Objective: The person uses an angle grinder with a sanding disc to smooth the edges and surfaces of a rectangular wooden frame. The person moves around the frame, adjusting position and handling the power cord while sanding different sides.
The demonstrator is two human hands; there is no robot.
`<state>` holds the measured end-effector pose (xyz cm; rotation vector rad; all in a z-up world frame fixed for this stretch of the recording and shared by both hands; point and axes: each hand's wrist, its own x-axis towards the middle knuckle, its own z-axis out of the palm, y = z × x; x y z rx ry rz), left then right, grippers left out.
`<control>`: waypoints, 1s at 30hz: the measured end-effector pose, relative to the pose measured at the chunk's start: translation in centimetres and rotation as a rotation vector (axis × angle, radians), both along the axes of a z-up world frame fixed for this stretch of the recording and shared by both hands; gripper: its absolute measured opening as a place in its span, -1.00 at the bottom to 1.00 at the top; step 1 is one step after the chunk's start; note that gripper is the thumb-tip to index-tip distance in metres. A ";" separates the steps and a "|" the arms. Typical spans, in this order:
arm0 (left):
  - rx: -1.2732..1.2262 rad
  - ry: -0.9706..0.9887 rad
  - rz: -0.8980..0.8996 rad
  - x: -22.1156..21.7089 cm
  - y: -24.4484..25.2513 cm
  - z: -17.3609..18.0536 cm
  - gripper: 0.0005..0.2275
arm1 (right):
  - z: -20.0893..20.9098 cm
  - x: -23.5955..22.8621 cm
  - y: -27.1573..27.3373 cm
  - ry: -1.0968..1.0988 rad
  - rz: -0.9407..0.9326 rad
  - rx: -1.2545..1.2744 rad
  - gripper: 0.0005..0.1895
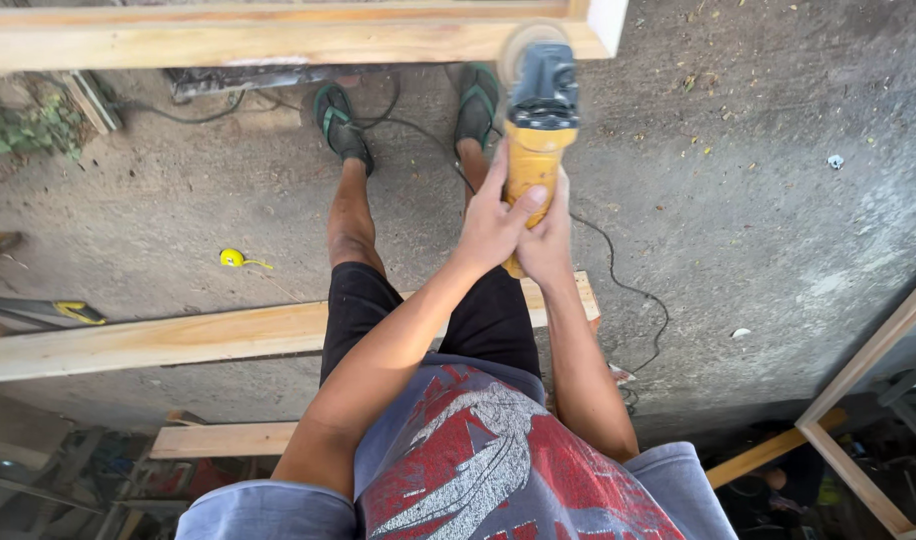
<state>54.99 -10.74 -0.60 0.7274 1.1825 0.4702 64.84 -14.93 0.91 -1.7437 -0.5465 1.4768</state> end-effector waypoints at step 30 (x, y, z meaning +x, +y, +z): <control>-0.015 -0.132 0.254 -8.6 2.0 1.2 -0.41 | 0.9 -6.8 4.1 -0.043 0.262 -0.012 -0.16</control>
